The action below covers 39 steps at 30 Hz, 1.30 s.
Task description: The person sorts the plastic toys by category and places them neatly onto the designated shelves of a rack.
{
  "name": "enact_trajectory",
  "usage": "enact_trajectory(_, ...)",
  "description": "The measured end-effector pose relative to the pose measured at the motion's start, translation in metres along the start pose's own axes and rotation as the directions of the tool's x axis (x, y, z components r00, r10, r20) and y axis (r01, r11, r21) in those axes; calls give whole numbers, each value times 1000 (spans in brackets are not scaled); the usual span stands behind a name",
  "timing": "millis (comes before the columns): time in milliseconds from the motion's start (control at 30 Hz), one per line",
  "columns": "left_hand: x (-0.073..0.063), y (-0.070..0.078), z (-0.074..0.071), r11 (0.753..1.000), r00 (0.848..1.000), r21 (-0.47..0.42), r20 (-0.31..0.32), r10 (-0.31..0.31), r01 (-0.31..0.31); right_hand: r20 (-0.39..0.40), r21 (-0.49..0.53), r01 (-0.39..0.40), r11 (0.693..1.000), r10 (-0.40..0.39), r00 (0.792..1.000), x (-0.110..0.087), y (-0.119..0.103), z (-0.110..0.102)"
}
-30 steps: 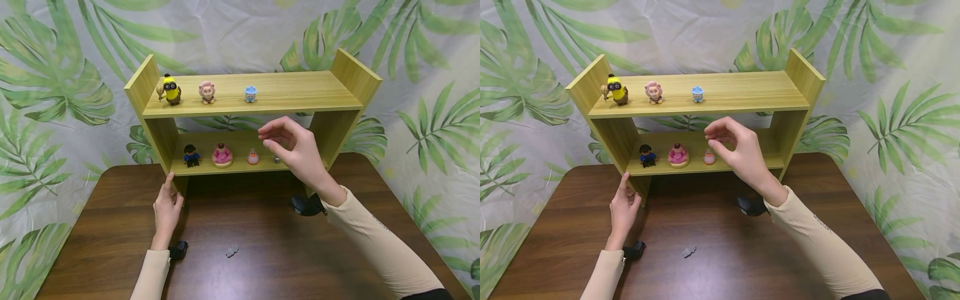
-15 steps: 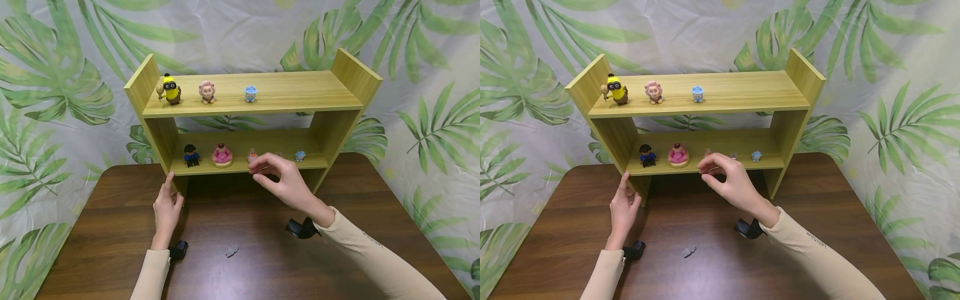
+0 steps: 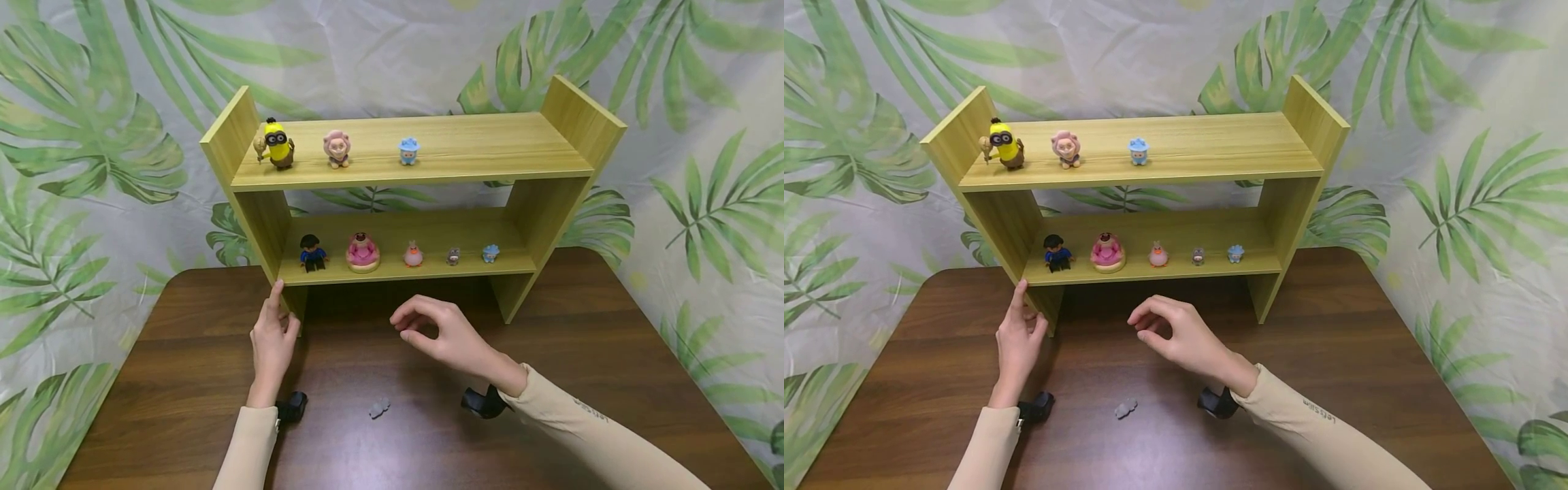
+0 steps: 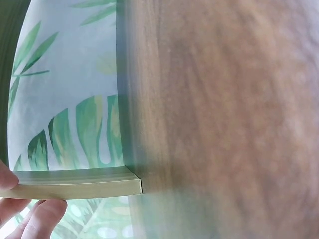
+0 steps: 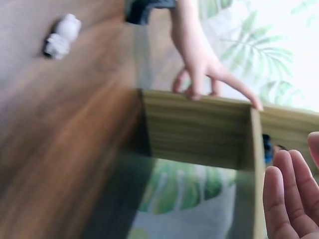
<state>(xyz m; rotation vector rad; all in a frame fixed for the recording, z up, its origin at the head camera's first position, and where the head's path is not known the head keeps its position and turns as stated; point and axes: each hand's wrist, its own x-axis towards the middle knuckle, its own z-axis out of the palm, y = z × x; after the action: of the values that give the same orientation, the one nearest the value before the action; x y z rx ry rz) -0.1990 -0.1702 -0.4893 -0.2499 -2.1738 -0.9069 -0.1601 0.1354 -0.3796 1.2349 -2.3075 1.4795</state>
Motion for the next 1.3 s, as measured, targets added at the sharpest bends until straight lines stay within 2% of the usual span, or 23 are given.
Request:
enact_trajectory(133,0,0,0,1000,1000,1,1,0,0,48,-3,-9,1000,9,999,-10,7,13)
enact_trajectory(300,0,0,0,1000,1000,-1,4,-4,4,120,9,-81,997,79,990,-23,11,31)
enact_trajectory(500,-1,0,0,1000,1000,-2,2,2,-2,209,19,-188,982,180,961,-39,25,48)
enact_trajectory(633,0,0,1,1000,1000,-3,-1,0,0,251,8,-227,974,218,943,-45,31,56)
enact_trajectory(800,0,0,0,1000,1000,-1,-1,-2,2,282,-15,-250,968,244,928,-47,34,64)
enact_trajectory(967,0,0,0,1000,1000,-4,2,-4,4,332,-100,-255,962,274,903,-46,37,72)
enact_trajectory(1167,0,0,0,1000,1000,3,3,7,-7,403,-234,-211,949,292,867,-47,40,81)
enact_trajectory(1300,0,0,0,1000,1000,0,3,11,-11,424,-274,-198,941,303,853,-48,43,87)
